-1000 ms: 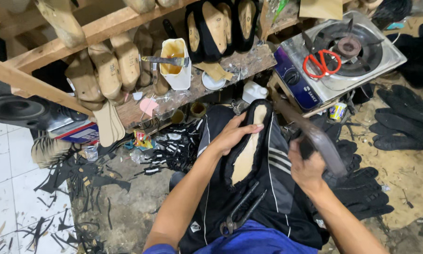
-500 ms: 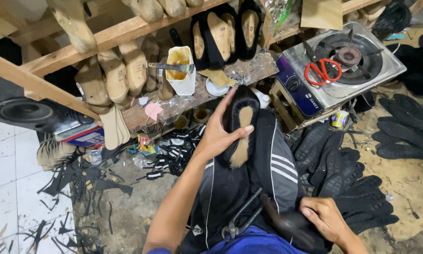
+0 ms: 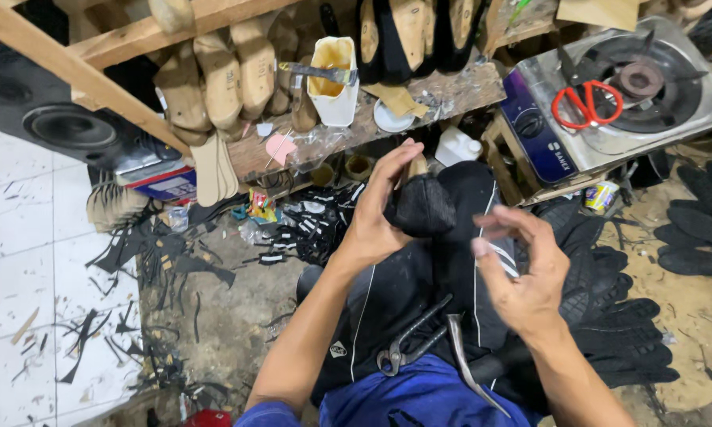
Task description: The person sits on the floor of a shoe workshop and hammers a black fabric shoe upper over a wooden shoe last to shape it. They pull and press the upper around the last, trim excess material with red-handled shears, work on a second shoe, and handle the lasts and finished shoes on the rack above.
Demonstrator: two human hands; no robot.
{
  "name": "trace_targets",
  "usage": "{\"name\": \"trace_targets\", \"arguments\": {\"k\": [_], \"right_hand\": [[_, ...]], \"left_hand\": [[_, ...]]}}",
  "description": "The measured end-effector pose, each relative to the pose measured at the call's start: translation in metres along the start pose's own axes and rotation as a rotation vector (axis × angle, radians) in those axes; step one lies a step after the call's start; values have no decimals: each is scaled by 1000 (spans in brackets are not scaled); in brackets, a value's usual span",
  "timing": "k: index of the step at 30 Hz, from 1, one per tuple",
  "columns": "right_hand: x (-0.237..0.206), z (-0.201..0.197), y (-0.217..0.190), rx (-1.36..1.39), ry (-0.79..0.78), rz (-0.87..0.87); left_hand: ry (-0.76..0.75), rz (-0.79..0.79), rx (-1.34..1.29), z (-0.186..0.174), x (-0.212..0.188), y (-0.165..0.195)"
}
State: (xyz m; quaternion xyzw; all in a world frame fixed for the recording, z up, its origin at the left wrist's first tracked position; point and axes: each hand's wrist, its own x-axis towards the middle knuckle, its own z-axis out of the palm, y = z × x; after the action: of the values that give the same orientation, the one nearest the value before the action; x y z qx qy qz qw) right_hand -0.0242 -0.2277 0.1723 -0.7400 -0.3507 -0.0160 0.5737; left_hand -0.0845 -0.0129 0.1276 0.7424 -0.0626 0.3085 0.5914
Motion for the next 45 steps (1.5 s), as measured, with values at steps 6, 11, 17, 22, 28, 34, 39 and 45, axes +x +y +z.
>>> {"name": "trace_targets", "arguments": {"k": [6, 11, 17, 22, 28, 34, 39, 45], "right_hand": [[15, 31, -27, -249, -136, -299], [9, 30, -1, 47, 73, 63], [-15, 21, 34, 1077, 124, 756], [-49, 38, 45, 921, -503, 718], [-75, 45, 45, -109, -1034, -54], [-76, 61, 47, -240, -1188, -22], [-67, 63, 42, -143, -1235, -51], [-61, 61, 33, 126, -1123, 85]], "left_hand": [[59, 54, 214, 8, -26, -3], [478, -325, -50, 33, -55, -20], [550, -237, -1026, 36, -58, -28], [635, -242, -878, 1, -18, -27], [423, -306, -177, -28, 16, -27], [322, -260, -135, -22, 33, -22], [293, -359, -141, -25, 33, -19], [326, -337, -36, -18, 33, -15]]}}
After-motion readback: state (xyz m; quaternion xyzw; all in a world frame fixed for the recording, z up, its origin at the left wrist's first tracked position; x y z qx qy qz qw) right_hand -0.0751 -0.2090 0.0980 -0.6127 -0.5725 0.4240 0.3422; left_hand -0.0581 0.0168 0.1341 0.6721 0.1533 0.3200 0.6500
